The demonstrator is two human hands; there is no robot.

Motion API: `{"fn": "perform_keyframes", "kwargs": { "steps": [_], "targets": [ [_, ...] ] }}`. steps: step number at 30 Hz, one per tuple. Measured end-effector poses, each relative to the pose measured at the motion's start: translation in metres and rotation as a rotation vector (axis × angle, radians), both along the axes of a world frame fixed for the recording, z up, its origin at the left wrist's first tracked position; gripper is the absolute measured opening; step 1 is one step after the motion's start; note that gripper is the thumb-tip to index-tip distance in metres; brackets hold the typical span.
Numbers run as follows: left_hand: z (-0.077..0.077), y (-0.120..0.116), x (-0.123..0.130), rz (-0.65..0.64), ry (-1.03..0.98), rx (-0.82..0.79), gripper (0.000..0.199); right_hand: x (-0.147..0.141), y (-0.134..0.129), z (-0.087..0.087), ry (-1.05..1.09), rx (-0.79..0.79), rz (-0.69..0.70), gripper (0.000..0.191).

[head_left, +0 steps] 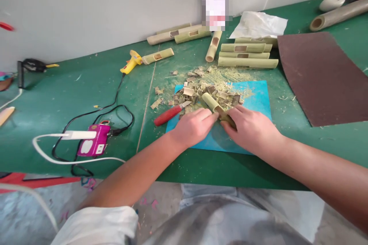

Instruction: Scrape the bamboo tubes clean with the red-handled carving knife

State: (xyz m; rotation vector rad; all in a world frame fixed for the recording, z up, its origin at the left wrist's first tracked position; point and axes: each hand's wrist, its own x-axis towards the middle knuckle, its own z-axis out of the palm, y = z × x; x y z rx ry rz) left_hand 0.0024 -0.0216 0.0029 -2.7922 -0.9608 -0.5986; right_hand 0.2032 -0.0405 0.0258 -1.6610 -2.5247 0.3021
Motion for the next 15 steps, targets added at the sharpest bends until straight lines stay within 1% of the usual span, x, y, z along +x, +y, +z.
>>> {"fn": "perform_keyframes", "kwargs": {
  "steps": [2,6,9,12,15],
  "targets": [
    [0.0005,-0.0004,0.0002,0.006,-0.01,-0.008,0.024,-0.0001,-0.0003,0.0,-0.005,0.007,-0.005,0.026],
    [0.0014,-0.001,0.0005,0.079,-0.019,0.035,0.024,-0.0004,-0.0008,0.0016,-0.027,0.03,-0.037,0.028],
    [0.0016,-0.001,0.0008,0.083,-0.022,0.036,0.024,-0.0002,-0.0015,0.0022,-0.023,0.09,-0.041,0.028],
    [0.0012,0.0004,0.0,0.091,-0.059,-0.014,0.023,0.0008,-0.0012,0.0003,0.016,0.156,-0.016,0.023],
    [0.001,0.002,-0.001,0.077,-0.133,-0.109,0.021,0.0026,0.0006,-0.0025,0.032,0.148,-0.003,0.021]
  ]
}}
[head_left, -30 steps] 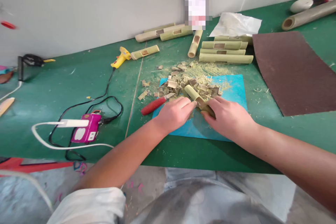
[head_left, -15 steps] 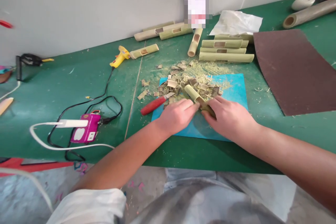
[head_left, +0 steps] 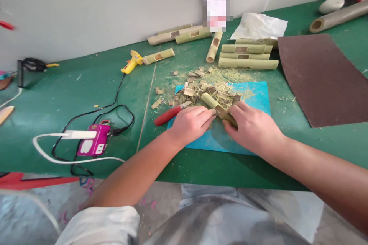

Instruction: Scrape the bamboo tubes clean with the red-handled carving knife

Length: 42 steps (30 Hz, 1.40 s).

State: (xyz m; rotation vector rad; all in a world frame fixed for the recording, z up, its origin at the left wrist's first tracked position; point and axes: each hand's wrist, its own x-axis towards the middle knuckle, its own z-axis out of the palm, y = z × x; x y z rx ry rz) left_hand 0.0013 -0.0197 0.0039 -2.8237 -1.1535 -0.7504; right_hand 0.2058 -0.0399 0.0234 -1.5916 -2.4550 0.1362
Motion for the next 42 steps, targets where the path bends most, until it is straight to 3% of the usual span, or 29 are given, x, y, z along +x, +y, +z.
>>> {"fn": "perform_keyframes", "kwargs": {
  "steps": [4,11,15,21,26,30,35,38,42],
  "targets": [
    [0.001,0.002,0.0,-0.014,-0.141,-0.124,0.016,0.001,0.002,-0.001,-0.004,-0.053,-0.032,0.023],
    [0.0,0.006,0.0,0.06,-0.355,-0.19,0.008,-0.001,0.003,0.002,0.009,-0.129,-0.067,0.024],
    [0.002,0.004,0.002,0.09,-0.431,-0.207,0.019,-0.001,0.003,0.002,0.015,-0.149,-0.066,0.024],
    [0.003,0.002,0.005,0.176,-0.488,-0.287,0.003,-0.001,0.002,0.003,-0.001,-0.124,-0.082,0.025],
    [0.003,0.0,0.005,0.172,-0.591,-0.425,0.006,0.0,0.001,0.004,-0.021,-0.09,-0.078,0.024],
    [0.004,0.0,0.005,0.199,-0.6,-0.402,0.004,0.001,0.001,0.003,-0.008,-0.036,-0.069,0.026],
    [0.005,-0.003,0.009,0.165,-0.627,-0.486,0.003,0.002,0.002,0.0,0.178,0.135,-0.004,0.027],
    [0.008,-0.009,0.013,0.129,-0.664,-0.537,0.005,0.003,0.002,0.0,0.319,0.116,0.044,0.029],
    [0.012,-0.015,0.015,0.113,-0.615,-0.441,0.005,0.003,0.003,0.002,0.432,0.051,0.116,0.029]
  ]
}}
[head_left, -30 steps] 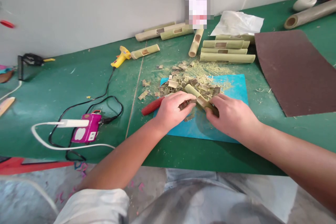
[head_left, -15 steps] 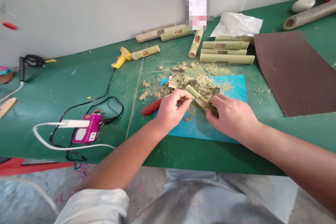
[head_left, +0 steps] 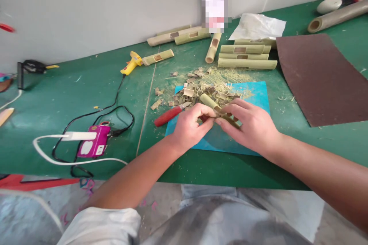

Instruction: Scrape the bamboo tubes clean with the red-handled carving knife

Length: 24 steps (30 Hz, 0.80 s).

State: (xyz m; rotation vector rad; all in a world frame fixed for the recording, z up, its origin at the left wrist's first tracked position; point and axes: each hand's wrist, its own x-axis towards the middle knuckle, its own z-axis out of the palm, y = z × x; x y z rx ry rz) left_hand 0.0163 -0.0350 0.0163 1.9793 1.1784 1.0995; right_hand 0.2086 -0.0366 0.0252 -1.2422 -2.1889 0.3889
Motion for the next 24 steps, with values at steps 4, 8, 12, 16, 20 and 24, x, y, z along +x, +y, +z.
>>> {"fn": "perform_keyframes", "kwargs": {
  "steps": [4,8,12,16,20,24],
  "targets": [
    [-0.0014,-0.0017,-0.0013,0.007,0.042,0.087,0.004,-0.0002,0.0,0.0022,0.035,-0.02,0.043,0.027],
    [-0.003,0.0009,-0.0035,-0.017,0.008,0.114,0.005,-0.0001,-0.0009,0.0033,0.116,-0.092,0.081,0.022],
    [-0.0013,0.0037,-0.0057,-0.106,-0.057,0.145,0.008,0.0011,0.0006,0.002,0.212,-0.187,0.09,0.015],
    [-0.0003,0.0019,-0.0044,-0.099,-0.141,-0.05,0.012,0.0026,0.003,-0.0007,0.252,-0.194,0.114,0.013],
    [-0.0005,-0.0012,-0.0011,-0.062,-0.176,-0.217,0.019,0.0037,0.0038,-0.0033,0.262,-0.161,0.13,0.014],
    [-0.002,0.0013,-0.0032,-0.011,-0.135,-0.21,0.014,0.0017,0.002,-0.0017,0.175,-0.126,0.078,0.016]
  ]
}}
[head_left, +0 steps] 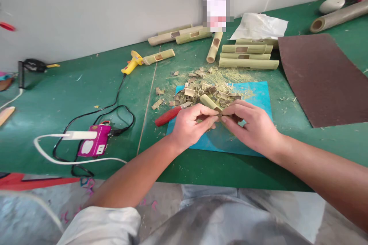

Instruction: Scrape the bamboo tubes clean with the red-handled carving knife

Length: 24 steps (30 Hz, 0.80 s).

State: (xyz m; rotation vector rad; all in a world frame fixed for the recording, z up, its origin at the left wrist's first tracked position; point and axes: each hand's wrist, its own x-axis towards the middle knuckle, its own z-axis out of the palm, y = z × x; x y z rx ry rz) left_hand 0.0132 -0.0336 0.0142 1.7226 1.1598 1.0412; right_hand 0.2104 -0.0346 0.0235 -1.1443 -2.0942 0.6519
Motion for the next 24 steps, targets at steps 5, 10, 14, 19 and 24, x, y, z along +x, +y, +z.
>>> {"fn": "perform_keyframes", "kwargs": {
  "steps": [5,10,14,19,24],
  "targets": [
    [-0.007,0.011,-0.013,0.072,0.141,0.142,0.01,-0.003,-0.003,0.003,-0.432,0.079,-0.191,0.03],
    [-0.01,0.015,-0.018,0.057,0.385,0.342,0.006,-0.003,-0.001,-0.002,-0.573,-0.056,-0.118,0.023],
    [-0.012,0.013,-0.013,-0.023,0.456,0.507,0.006,-0.005,-0.002,0.0,-0.59,-0.057,-0.132,0.029],
    [-0.014,0.015,-0.01,-0.08,0.47,0.54,0.01,-0.006,-0.005,0.003,-0.574,-0.026,-0.146,0.022],
    [-0.014,0.017,-0.009,-0.086,0.435,0.526,0.009,-0.005,-0.003,0.0,-0.593,-0.001,-0.141,0.023]
  ]
}}
